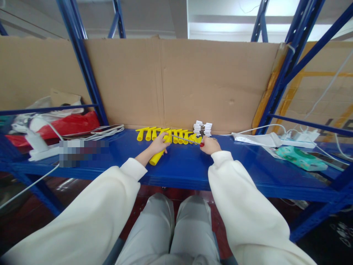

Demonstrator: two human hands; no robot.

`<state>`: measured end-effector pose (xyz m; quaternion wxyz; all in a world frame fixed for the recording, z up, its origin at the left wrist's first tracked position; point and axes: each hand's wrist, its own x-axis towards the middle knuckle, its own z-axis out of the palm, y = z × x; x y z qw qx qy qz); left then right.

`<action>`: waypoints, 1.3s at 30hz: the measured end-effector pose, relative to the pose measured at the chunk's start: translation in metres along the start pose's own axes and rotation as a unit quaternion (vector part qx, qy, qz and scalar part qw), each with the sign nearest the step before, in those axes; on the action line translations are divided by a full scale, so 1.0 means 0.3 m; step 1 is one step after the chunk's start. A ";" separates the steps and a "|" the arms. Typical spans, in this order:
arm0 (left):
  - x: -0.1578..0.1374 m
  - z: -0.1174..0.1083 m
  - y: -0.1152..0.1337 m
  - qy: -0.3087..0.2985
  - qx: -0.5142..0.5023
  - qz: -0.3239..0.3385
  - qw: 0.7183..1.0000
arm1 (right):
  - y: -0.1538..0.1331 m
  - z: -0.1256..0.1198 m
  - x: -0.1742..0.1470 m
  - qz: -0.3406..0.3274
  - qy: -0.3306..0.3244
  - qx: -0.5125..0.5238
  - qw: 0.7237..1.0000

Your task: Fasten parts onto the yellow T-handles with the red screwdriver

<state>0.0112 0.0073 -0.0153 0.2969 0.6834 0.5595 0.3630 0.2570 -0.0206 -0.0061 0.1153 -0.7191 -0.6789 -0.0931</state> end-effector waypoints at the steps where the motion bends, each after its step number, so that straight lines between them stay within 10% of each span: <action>1: 0.000 0.000 0.000 -0.001 0.000 -0.001 1.000 | 0.000 -0.001 0.001 -0.001 0.000 -0.001 1.000; 39: -0.017 -0.004 0.017 0.004 -0.001 -0.010 1.000 | 0.029 -0.007 0.013 0.003 0.005 0.011 1.000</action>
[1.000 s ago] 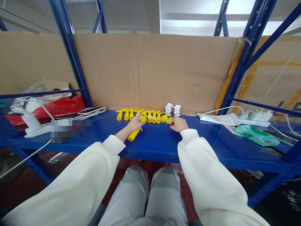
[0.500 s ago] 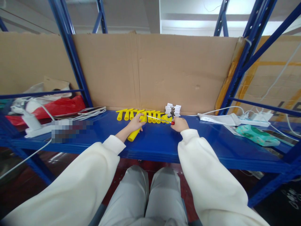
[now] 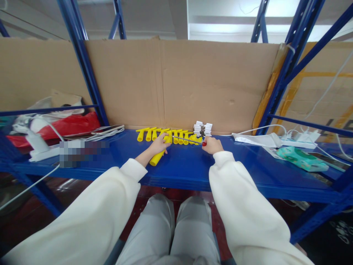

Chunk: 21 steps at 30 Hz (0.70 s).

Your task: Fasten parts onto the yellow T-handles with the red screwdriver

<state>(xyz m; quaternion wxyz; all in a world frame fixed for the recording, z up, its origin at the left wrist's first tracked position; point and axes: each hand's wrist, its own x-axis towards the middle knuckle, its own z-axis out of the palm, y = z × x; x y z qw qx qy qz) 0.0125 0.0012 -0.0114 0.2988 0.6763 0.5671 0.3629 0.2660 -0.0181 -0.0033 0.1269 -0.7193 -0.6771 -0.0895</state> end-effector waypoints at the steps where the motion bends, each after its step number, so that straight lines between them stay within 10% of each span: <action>1: 0.000 0.000 0.001 -0.001 0.000 0.001 1.000 | 0.000 0.001 0.000 -0.001 0.001 -0.002 1.000; 21: 0.003 -0.002 -0.005 -0.014 0.000 0.021 1.000 | 0.000 0.010 0.003 0.001 0.006 0.015 1.000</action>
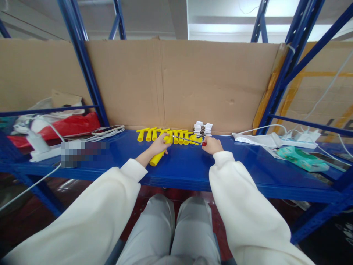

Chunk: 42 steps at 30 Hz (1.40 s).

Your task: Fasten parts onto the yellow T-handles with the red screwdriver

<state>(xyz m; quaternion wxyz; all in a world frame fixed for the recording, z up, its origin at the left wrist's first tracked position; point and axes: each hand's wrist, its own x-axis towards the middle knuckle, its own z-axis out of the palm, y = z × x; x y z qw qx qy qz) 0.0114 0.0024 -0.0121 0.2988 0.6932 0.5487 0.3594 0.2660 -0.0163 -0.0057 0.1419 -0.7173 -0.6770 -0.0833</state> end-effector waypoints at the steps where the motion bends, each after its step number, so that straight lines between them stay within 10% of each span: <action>1: 0.002 0.000 -0.002 0.000 -0.001 0.001 1.000 | 0.001 0.002 0.001 0.000 0.002 0.001 1.000; 42: 0.013 0.000 -0.011 -0.007 -0.013 0.009 1.000 | 0.004 0.001 0.006 -0.015 -0.014 0.005 1.000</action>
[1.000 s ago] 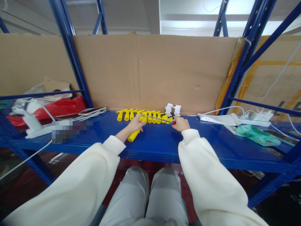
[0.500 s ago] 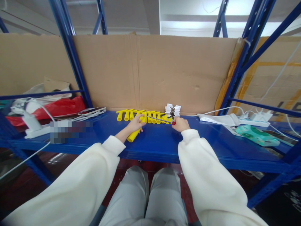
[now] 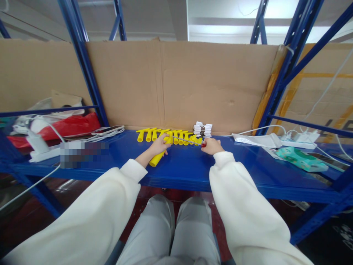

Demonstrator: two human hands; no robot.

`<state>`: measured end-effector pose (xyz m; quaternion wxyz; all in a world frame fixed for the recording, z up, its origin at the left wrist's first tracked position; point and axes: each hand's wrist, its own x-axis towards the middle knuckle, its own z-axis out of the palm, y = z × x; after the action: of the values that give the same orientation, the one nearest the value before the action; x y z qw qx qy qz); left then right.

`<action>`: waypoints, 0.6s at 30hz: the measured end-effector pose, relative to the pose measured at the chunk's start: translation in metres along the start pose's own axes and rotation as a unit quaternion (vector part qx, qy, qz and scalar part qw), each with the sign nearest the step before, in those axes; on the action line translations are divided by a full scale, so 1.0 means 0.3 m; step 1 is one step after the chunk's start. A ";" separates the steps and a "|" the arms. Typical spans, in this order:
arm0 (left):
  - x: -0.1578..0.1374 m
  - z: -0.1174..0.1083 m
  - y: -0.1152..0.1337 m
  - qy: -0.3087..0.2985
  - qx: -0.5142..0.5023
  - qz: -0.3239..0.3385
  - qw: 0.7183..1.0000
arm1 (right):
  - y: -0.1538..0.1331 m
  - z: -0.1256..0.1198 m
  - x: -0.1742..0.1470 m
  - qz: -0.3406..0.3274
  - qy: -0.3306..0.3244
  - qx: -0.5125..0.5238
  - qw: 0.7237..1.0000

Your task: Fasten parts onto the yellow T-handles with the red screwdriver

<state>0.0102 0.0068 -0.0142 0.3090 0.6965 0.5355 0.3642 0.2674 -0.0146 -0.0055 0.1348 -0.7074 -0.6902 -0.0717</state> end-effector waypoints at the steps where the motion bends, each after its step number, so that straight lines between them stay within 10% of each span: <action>1: 0.002 0.000 -0.002 0.001 0.001 0.002 1.000 | 0.002 0.001 0.000 -0.001 0.005 -0.002 1.000; 18: 0.013 0.006 -0.015 0.005 0.006 0.013 1.000 | 0.006 0.008 0.000 -0.006 0.009 0.002 1.000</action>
<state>0.0100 0.0117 -0.0182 0.2974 0.7035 0.5301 0.3682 0.2691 -0.0139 -0.0078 0.1414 -0.7023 -0.6934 -0.0773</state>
